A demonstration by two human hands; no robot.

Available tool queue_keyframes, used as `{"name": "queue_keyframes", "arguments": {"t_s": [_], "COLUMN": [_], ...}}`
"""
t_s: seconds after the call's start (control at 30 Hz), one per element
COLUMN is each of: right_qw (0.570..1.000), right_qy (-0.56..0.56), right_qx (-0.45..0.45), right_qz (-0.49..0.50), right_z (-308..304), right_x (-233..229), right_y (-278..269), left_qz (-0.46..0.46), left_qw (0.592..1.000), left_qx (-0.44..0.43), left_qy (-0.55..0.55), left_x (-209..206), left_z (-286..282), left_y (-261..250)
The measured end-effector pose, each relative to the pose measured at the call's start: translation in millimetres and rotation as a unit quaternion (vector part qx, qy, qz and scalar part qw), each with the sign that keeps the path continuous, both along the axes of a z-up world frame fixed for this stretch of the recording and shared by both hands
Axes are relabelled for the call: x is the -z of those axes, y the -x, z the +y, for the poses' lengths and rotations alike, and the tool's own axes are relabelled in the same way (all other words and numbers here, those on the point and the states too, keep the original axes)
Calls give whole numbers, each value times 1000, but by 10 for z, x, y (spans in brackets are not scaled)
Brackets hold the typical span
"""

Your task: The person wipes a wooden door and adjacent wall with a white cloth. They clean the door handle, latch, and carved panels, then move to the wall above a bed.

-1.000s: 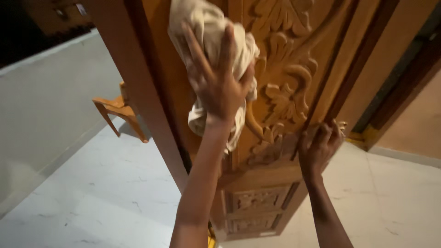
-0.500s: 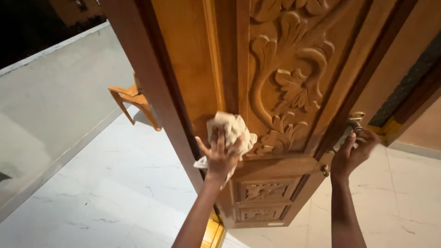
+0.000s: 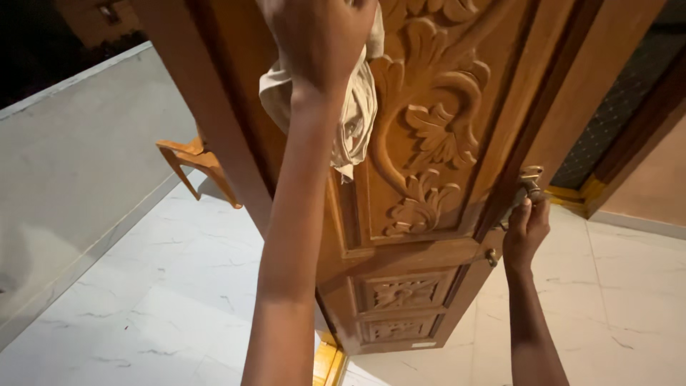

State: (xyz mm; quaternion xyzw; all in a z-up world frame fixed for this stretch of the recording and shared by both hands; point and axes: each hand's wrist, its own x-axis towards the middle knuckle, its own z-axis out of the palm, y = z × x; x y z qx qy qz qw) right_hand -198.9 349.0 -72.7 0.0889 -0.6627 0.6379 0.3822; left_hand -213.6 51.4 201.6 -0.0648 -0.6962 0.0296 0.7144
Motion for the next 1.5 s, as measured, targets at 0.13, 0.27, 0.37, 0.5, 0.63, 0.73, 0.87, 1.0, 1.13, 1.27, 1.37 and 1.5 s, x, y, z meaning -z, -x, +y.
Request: {"name": "queue_keyframes", "arguments": {"t_s": [0.13, 0.27, 0.37, 0.5, 0.63, 0.73, 0.87, 1.0, 1.13, 1.27, 1.37, 1.5], "right_qw": [999, 1000, 1000, 1000, 999, 1000, 999, 997, 993, 990, 996, 994], "right_qy": [-19, -15, 6, -14, -41, -27, -38, -31, -39, -100, -71, -80], "right_qx": [20, 12, -11, -16, 14, 10, 26, 64, 101, 88, 59, 66], "right_qz": [-20, -12, -7, 10, 5, -1, 11, 5, -38, 35, -14, -42], "right_z": [1, 30, 29, 62, 44, 52, 89, -21, -27, -68, -64, -58], "right_x": [-1, 48, 85, 53, 81, 87, 148, 187, 171, 95, 15, -11], "right_y": [22, 51, 61, 84, 47, 69, 94, 208, 184, 92, 2, 5], "left_qz": [-34, -82, -149, -293, -135, -105, -40, 69, -34, -68, -97, -148], "left_qw": [999, 993, 980, 935, 981, 982, 987, 987, 996, 988, 977, 958], "left_qx": [-19, -35, -44, -56, 110, 143, 146, 145, 79, 92, 103, 125], "left_qy": [26, 71, 126, 193, 80, 60, 56, 25, 23, 104, 158, 213], "left_x": [234, 699, 1188, 1666, 1570, 1137, 478, 140, 291, 805, 1315, 2014], "left_z": [55, 142, 191, 254, 287, 305, 455, 790, 1048, 1141, 1227, 1243], "left_y": [-14, -156, -408, -702, -627, -344, 42, 370, 576, 513, 360, 195]}}
